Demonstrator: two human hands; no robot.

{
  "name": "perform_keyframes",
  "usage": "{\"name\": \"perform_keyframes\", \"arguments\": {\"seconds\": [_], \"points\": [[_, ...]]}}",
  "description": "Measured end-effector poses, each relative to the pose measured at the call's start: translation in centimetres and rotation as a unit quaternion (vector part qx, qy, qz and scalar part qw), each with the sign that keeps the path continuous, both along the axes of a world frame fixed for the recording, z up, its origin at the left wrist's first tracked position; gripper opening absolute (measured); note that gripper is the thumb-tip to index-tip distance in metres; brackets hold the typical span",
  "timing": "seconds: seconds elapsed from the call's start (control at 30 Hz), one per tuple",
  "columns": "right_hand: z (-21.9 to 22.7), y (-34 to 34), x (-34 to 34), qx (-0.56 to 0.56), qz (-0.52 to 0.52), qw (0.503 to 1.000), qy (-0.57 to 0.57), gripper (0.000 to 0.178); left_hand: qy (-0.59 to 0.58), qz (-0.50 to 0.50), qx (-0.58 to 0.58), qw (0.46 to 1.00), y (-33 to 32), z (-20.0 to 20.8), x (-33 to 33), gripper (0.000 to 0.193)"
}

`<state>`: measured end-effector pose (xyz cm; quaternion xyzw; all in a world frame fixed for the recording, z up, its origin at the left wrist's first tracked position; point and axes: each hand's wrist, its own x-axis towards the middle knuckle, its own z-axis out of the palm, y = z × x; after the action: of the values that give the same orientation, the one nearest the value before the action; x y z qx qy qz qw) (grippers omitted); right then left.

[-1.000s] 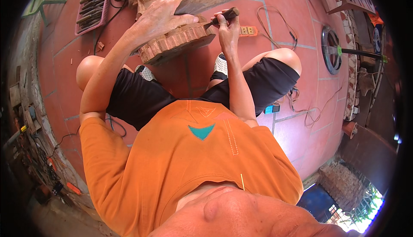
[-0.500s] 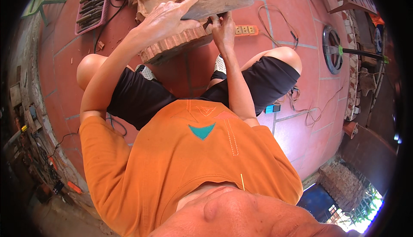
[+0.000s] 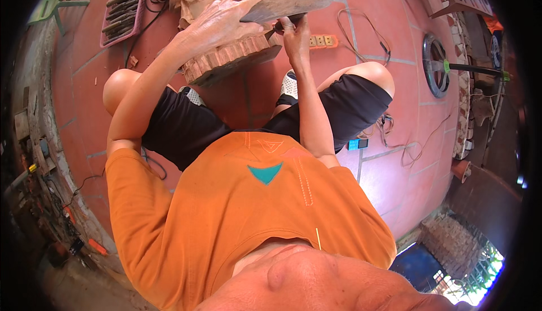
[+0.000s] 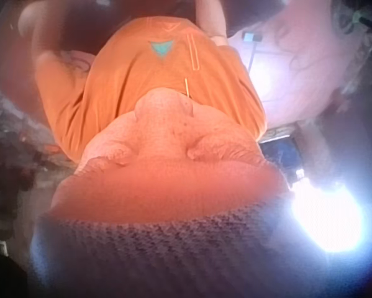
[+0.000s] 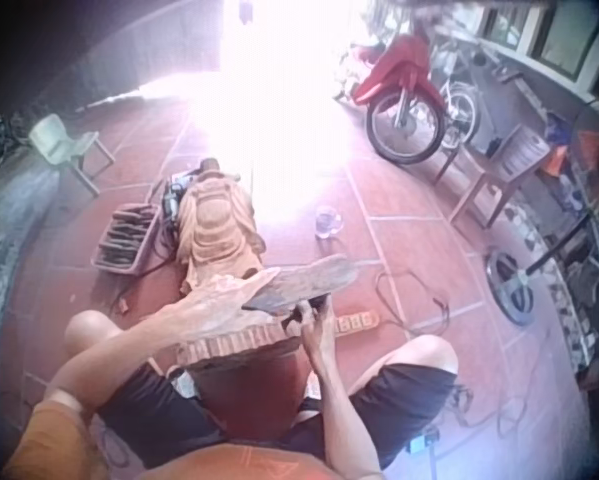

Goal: The person is carving a wooden sculpture using a chisel and mallet. They repeatedly strike the chisel with the mallet to shape the wood, focusing on detailed areas of the sculpture.

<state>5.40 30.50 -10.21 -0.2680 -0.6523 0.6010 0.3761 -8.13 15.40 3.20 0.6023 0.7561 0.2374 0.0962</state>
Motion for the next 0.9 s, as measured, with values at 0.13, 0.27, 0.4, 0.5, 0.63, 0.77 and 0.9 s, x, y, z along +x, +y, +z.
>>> {"name": "perform_keyframes", "arguments": {"seconds": [0.13, 0.27, 0.4, 0.5, 0.63, 0.77, 0.9], "points": [[1.2, 0.1, 1.3, -0.206, -0.029, 0.978, 0.020, 0.020, 0.011, 0.016, 0.015, 1.000, -0.8, -1.0, -1.0, 0.074], [1.4, 0.1, 1.8, -0.208, -0.029, 0.977, 0.028, 0.020, -0.002, 0.014, 0.048, 0.999, -1.2, -1.3, -1.7, 0.073], [1.0, -0.3, 1.4, -0.111, 0.009, 0.994, 0.022, 0.018, -0.032, 0.022, 0.038, 0.999, -1.7, -0.7, -1.8, 0.073], [1.0, -0.7, 1.0, -0.076, 0.019, 0.997, 0.010, 0.018, -0.041, 0.016, 0.076, 0.996, -1.9, -0.1, -1.4, 0.074], [0.6, -0.9, 0.6, 0.038, 0.010, 0.997, -0.067, 0.022, -0.067, -0.002, 0.134, 0.989, -1.7, 0.7, -0.2, 0.074], [1.2, -1.4, 0.5, 0.062, 0.002, 0.995, -0.083, 0.023, -0.032, 0.000, 0.028, 0.999, -1.7, 0.8, 0.1, 0.073], [1.7, -1.5, 0.6, 0.047, 0.000, 0.996, -0.071, 0.024, -0.028, -0.021, 0.078, 0.996, -1.7, 0.6, -0.3, 0.072]]}}
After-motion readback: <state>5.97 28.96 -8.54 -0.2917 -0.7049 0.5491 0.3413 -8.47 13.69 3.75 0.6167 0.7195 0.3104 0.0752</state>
